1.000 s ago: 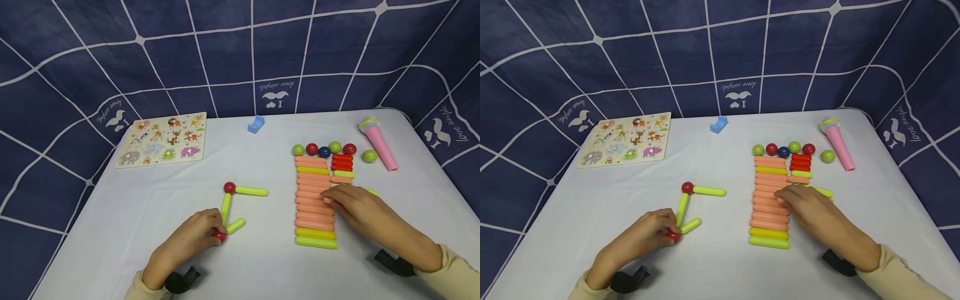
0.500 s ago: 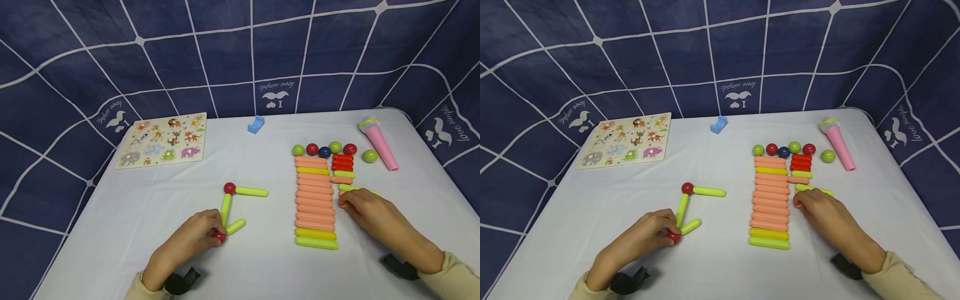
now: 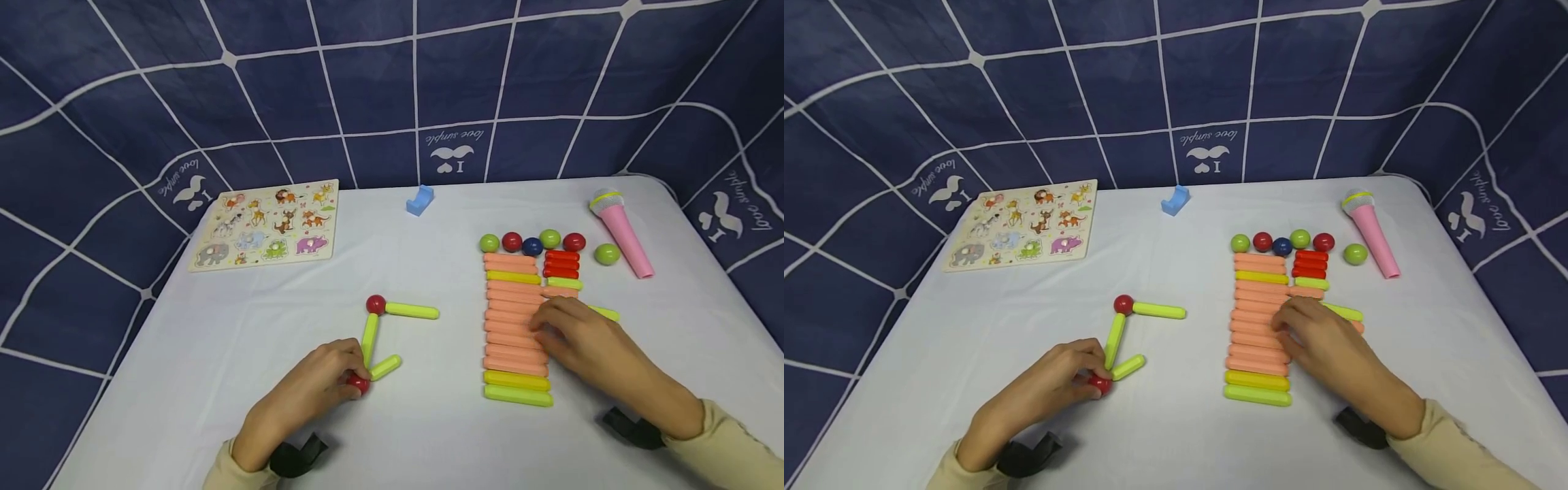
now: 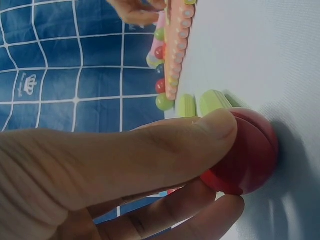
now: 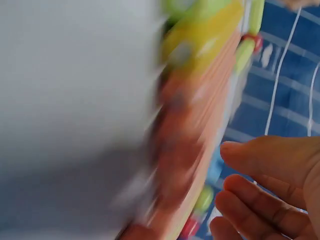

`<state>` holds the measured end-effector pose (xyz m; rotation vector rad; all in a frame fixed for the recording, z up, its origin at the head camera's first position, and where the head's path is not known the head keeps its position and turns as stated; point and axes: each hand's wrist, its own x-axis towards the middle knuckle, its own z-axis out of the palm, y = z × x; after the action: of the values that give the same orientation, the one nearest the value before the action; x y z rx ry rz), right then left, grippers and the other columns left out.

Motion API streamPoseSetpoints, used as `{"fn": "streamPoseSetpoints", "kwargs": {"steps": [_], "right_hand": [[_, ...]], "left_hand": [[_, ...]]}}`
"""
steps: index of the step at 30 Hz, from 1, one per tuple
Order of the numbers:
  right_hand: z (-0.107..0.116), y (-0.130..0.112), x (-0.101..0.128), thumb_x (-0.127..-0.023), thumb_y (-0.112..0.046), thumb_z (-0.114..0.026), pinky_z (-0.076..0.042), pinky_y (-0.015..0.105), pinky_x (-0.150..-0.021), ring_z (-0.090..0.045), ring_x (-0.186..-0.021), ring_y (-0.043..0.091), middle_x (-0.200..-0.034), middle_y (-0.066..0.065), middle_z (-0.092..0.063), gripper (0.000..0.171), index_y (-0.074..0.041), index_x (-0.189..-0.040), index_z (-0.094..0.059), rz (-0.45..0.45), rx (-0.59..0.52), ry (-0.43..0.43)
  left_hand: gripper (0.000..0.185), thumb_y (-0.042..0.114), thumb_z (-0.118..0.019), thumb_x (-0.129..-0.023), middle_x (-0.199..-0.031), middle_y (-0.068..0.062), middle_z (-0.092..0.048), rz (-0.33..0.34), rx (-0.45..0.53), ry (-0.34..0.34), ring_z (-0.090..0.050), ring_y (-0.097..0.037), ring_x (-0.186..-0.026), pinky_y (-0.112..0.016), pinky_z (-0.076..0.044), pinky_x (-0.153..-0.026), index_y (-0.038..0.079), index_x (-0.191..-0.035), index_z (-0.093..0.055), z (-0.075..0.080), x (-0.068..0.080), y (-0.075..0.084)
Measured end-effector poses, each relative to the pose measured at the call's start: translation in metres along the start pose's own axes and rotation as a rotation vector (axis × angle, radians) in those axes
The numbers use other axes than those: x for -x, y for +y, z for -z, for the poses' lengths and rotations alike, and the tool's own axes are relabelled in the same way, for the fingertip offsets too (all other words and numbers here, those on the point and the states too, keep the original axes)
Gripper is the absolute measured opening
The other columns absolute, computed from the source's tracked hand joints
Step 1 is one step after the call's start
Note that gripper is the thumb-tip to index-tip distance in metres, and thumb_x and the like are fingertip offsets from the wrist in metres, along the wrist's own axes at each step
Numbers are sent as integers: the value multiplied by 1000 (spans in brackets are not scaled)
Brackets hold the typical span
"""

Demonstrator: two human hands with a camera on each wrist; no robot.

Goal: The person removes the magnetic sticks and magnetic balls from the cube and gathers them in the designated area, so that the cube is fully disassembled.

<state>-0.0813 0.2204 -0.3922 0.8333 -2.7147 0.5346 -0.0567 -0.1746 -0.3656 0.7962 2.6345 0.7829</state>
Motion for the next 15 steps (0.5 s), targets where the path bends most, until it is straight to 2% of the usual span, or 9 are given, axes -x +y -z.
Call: {"fn": "streamPoseSetpoints", "kwargs": {"steps": [3,7,11,15], "right_hand": [[-10,-21,-14,-76,-5,-82,-55,37,-78,-58,-91,13,-99,-6,-61,24,-16,-94,-69,64,-57,-51],[-27,-55,-35,-82,-8,-79,-54,34,-83,-59,-97,12,-105,-5,-63,21,-14,-100,-71,131,-115,-198],[-43,-90,-60,-85,-11,-77,-53,32,-87,-60,-106,15,-114,0,-63,31,-11,-114,-68,223,-132,-325],[-61,-121,-79,-87,-14,-76,-51,28,-90,-60,-109,14,-117,1,-63,37,-9,-122,-65,342,-99,-376]], "left_hand": [[19,-3,-83,-74,-88,10,-58,4,3,-9,-54,-8,-83,-24,-49,-72,7,-90,-77,1,0,1],[19,-2,-83,-74,-88,10,-59,15,12,-16,-55,-9,-84,-24,-50,-73,7,-90,-77,1,1,-1],[19,-2,-83,-74,-88,10,-59,6,3,-13,-55,-7,-83,-24,-50,-73,7,-89,-77,1,1,-2],[18,-1,-84,-74,-88,11,-59,-3,7,-13,-55,-8,-82,-24,-50,-73,7,-88,-76,0,1,-2]]}}
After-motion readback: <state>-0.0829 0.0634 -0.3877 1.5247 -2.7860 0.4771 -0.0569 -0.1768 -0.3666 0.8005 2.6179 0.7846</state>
